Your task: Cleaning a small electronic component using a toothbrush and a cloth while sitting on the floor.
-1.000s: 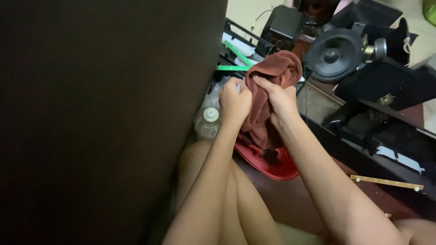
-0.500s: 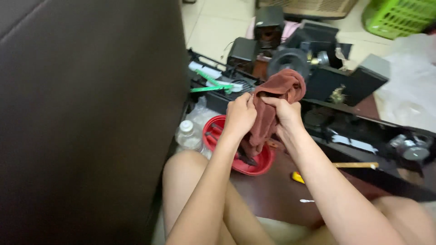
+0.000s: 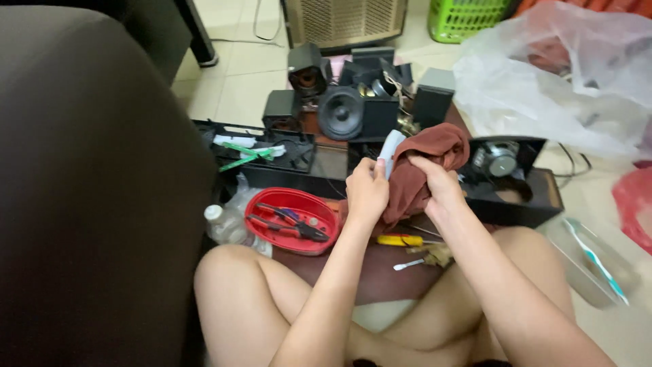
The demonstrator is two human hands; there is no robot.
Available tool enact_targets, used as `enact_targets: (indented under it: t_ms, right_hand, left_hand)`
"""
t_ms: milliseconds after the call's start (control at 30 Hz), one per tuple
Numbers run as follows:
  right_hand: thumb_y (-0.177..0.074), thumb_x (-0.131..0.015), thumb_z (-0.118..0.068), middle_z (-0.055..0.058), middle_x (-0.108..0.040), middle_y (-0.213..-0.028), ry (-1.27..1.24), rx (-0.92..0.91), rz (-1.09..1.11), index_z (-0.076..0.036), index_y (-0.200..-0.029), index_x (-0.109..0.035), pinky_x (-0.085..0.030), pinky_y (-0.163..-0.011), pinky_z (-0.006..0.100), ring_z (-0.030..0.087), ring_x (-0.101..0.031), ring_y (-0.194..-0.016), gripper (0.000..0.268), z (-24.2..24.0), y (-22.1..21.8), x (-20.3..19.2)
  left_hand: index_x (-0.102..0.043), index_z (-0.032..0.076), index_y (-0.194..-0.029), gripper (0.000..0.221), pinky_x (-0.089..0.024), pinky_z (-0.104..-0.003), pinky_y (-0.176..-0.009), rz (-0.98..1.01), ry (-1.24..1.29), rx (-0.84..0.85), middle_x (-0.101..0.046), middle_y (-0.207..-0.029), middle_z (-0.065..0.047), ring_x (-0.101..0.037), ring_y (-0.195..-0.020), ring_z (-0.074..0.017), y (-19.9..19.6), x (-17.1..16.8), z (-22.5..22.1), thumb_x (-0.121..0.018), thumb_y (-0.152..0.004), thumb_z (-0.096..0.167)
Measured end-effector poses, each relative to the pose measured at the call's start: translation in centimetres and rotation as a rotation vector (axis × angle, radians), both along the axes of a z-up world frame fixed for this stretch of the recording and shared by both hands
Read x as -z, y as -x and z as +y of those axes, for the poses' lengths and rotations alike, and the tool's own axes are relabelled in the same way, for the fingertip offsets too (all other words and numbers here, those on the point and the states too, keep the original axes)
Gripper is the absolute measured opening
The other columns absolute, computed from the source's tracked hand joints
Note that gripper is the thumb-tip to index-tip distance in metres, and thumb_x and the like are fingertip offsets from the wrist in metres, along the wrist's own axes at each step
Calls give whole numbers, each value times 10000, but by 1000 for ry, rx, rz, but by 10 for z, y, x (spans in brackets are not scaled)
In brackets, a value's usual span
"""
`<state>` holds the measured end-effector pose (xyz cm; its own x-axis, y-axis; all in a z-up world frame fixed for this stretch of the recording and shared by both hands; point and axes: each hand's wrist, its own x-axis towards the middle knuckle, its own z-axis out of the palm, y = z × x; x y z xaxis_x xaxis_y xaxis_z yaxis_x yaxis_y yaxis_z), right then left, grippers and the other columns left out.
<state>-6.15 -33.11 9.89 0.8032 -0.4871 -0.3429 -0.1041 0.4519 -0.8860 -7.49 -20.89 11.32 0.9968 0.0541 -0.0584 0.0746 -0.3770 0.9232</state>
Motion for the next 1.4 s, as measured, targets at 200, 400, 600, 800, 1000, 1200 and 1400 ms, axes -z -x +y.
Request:
enact_targets:
  t_ms: [200, 400, 600, 800, 1000, 1200, 1400]
  right_hand:
    - [-625, -776, -70, 270, -473, -1171, 81, -95, 99, 89, -1256, -346, -474, -729, 541, 361, -544, -1004, 780, -23, 64, 24]
    - [-619, -802, -102, 265, -538, -1050, -153, -52, 146, 79, -1183, -399, -514, -648, 488, 366, -610, -875, 716, -30, 94, 90]
    - [-778, -703, -409, 123, -567, -1137, -371, -180, 62, -107, -1230, -480, -527, -774, 409, 289, -592, -985, 588, -21, 85, 161]
    - [-786, -658, -310, 130, -477, -1212, -171, -355, 29, -104, -1235, -441, -428, -894, 435, 270, -461, -1110, 540, 3, 112, 108]
    - [-685, -746, -221, 173, -583, -964, -47, -359, 40, -42, -1063, -556, -493, -707, 487, 311, -585, -865, 459, -16, 82, 125]
    - [-390, -864, -215, 211, -602, -961, 475, -347, 302, -4, -965, -629, -504, -691, 410, 323, -600, -892, 656, 7, 112, 51]
    - [-514, -781, -110, 190, -578, -849, 357, -48, 175, 42, -940, -605, -470, -585, 430, 294, -579, -751, 486, -40, 74, 111]
  left_hand:
    - [-615, 9, -913, 327, -447, -473, -801, 42, 59, 13, -636, -838, -223, -575, -954, -396, 38, 61, -34, -452, -879, 290]
    - [-613, 35, -967, 288, -497, -405, -733, 154, 77, 46, -659, -847, -147, -625, -884, -306, 77, 120, -24, -561, -840, 288]
    - [-622, 54, -997, 300, -544, -314, -617, 218, 208, -12, -657, -870, -152, -638, -793, -258, 77, 189, 10, -571, -841, 306]
    - [-659, 118, -901, 257, -481, -275, -423, 202, 270, -85, -638, -737, -74, -599, -532, -182, 67, 231, 18, -586, -834, 355]
    - [-627, 33, -895, 231, -363, -218, -248, 200, 528, -60, -536, -595, -90, -506, -359, -155, 90, 197, -2, -562, -868, 253]
    - [-570, 152, -1152, 383, -424, -403, -912, 247, 255, -20, -619, -1052, -102, -561, -1041, -263, 102, 165, -27, -487, -783, 210]
    - [-629, 84, -996, 315, -452, -401, -821, 128, 105, 51, -641, -874, -154, -592, -949, -320, 102, 141, -43, -533, -796, 307]
